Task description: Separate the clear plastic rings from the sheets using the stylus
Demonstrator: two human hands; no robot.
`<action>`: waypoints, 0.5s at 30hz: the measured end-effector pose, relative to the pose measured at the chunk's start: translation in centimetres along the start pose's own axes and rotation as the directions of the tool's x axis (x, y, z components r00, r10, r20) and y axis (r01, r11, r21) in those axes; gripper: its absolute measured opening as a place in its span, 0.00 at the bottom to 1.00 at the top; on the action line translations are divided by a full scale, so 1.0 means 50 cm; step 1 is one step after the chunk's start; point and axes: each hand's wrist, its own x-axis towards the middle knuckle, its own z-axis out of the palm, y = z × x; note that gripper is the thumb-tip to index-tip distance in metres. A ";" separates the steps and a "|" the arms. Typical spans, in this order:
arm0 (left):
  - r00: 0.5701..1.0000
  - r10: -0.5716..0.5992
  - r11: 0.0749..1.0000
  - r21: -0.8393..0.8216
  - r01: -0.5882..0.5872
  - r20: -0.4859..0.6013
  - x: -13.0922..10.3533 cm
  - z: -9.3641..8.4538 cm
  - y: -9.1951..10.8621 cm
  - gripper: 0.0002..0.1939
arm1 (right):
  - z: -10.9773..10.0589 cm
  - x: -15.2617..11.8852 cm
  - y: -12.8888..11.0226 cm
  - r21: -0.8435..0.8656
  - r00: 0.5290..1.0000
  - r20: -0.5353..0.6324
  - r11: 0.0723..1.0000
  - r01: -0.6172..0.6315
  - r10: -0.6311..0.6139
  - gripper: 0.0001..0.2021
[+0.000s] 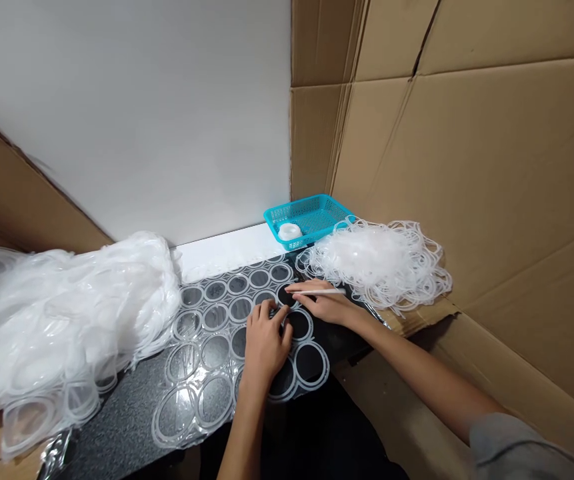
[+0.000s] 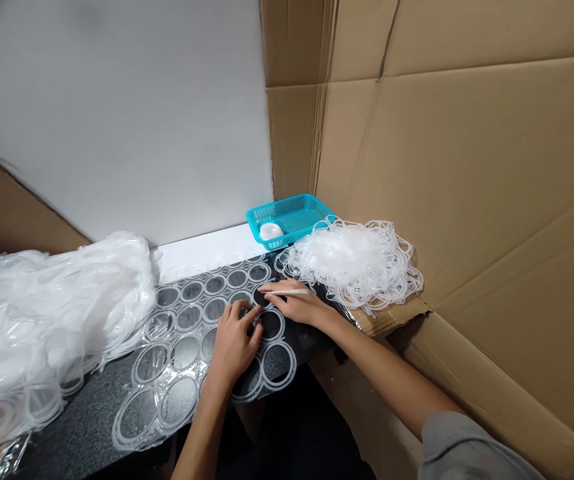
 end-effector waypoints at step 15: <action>0.998 0.042 0.996 -0.080 -0.046 -0.052 -0.004 0.007 -0.012 0.16 | 0.000 0.000 -0.007 0.278 0.989 -0.002 0.950 -0.144 0.151 0.10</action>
